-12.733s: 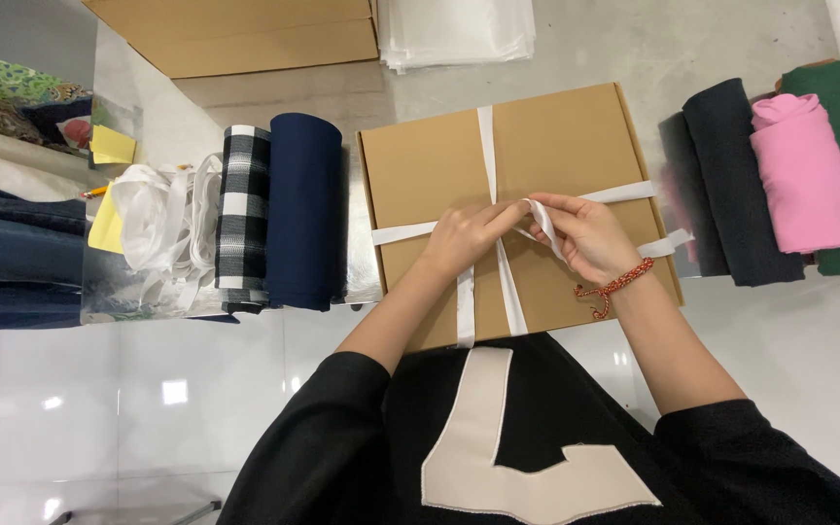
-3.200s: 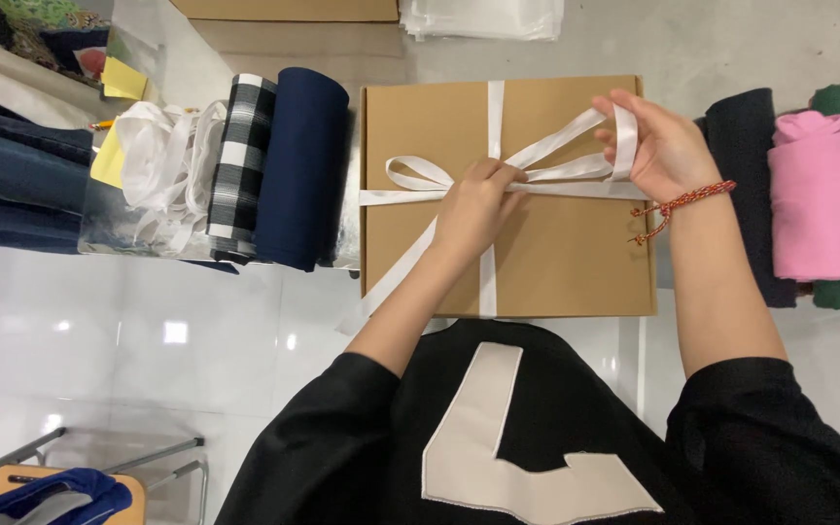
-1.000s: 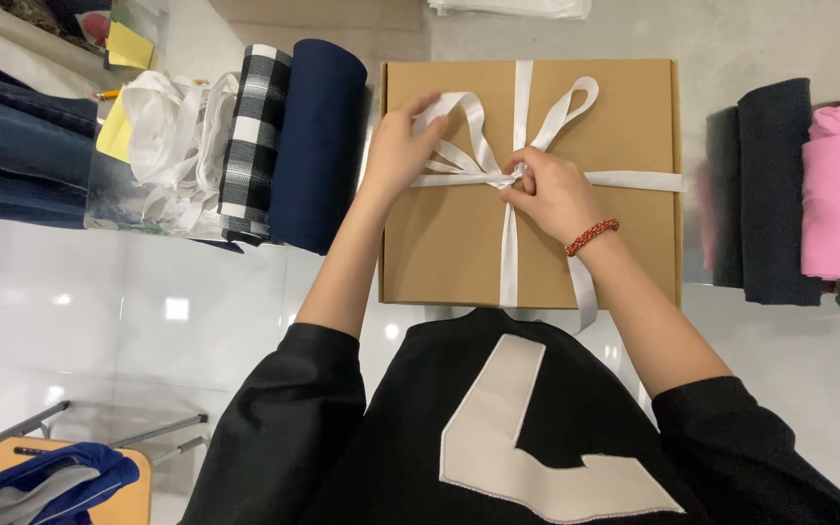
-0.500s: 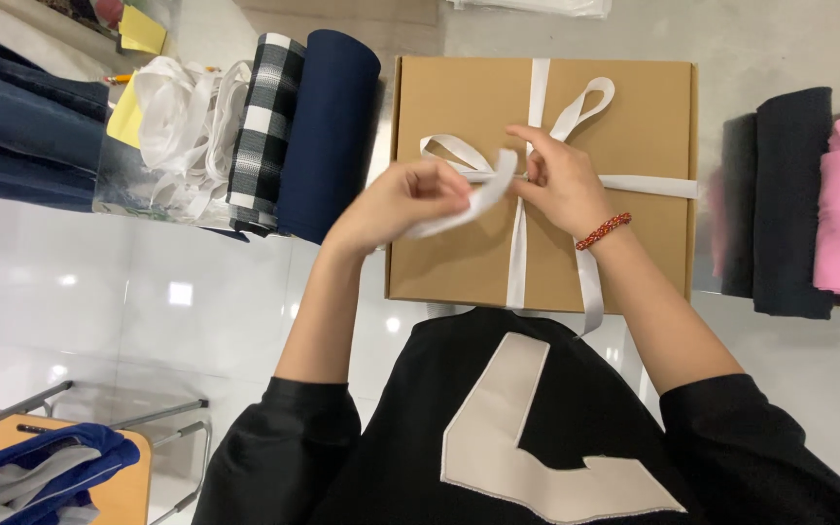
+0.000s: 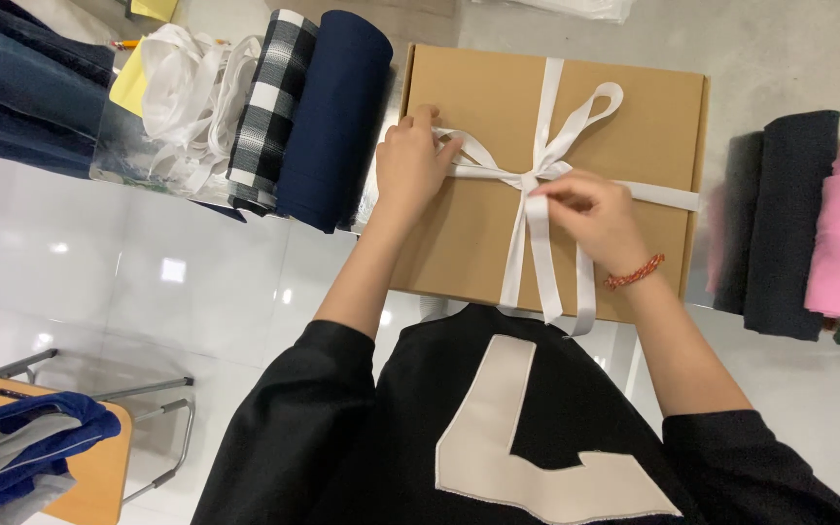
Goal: The person places a plastic-wrapped item into a cardboard box and closes the lid. They then take a white ribbon, wrap it around the box, tie a knot, and form a decorative bow. Finally, they write on a yellow sticky note attached to the box using a pencil.
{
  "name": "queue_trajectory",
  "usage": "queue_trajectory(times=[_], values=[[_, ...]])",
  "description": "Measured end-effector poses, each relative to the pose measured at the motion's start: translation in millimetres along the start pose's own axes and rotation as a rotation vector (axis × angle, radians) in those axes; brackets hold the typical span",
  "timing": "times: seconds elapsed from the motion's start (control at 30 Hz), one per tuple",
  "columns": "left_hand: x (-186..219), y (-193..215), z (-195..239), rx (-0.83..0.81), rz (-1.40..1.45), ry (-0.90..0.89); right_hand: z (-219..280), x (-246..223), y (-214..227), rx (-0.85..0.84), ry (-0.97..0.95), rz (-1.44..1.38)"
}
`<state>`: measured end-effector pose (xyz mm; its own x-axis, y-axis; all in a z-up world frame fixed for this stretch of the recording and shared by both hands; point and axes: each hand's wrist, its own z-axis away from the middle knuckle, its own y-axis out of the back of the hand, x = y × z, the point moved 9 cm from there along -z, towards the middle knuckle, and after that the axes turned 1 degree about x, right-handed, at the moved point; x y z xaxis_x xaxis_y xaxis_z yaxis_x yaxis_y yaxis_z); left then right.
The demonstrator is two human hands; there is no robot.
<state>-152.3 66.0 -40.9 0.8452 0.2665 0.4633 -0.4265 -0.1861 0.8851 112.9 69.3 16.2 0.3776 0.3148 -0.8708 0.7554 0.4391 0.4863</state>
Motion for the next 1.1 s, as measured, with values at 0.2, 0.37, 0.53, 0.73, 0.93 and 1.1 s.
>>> queue_trajectory(times=[0.2, 0.37, 0.53, 0.73, 0.93, 1.1], values=[[-2, -8, -22, 0.054, 0.061, 0.019, 11, -4, -8, -0.153, -0.110, 0.047], [25, 30, -11, 0.085, 0.340, -0.010, -35, 24, 25, 0.035, -0.170, 0.161], [50, 50, 8, -0.081, 0.718, 0.134, -56, 52, 17, 0.050, -0.379, 0.289], [44, 53, 17, 0.087, 0.703, -0.034, -32, 71, 21, 0.302, -0.183, 0.216], [33, 74, 37, 0.196, 0.802, -0.047, 16, 39, 25, 0.434, -0.075, 0.156], [22, 76, 53, 0.245, 0.841, -0.019, 31, 38, 10, 0.420, -0.044, 0.180]])
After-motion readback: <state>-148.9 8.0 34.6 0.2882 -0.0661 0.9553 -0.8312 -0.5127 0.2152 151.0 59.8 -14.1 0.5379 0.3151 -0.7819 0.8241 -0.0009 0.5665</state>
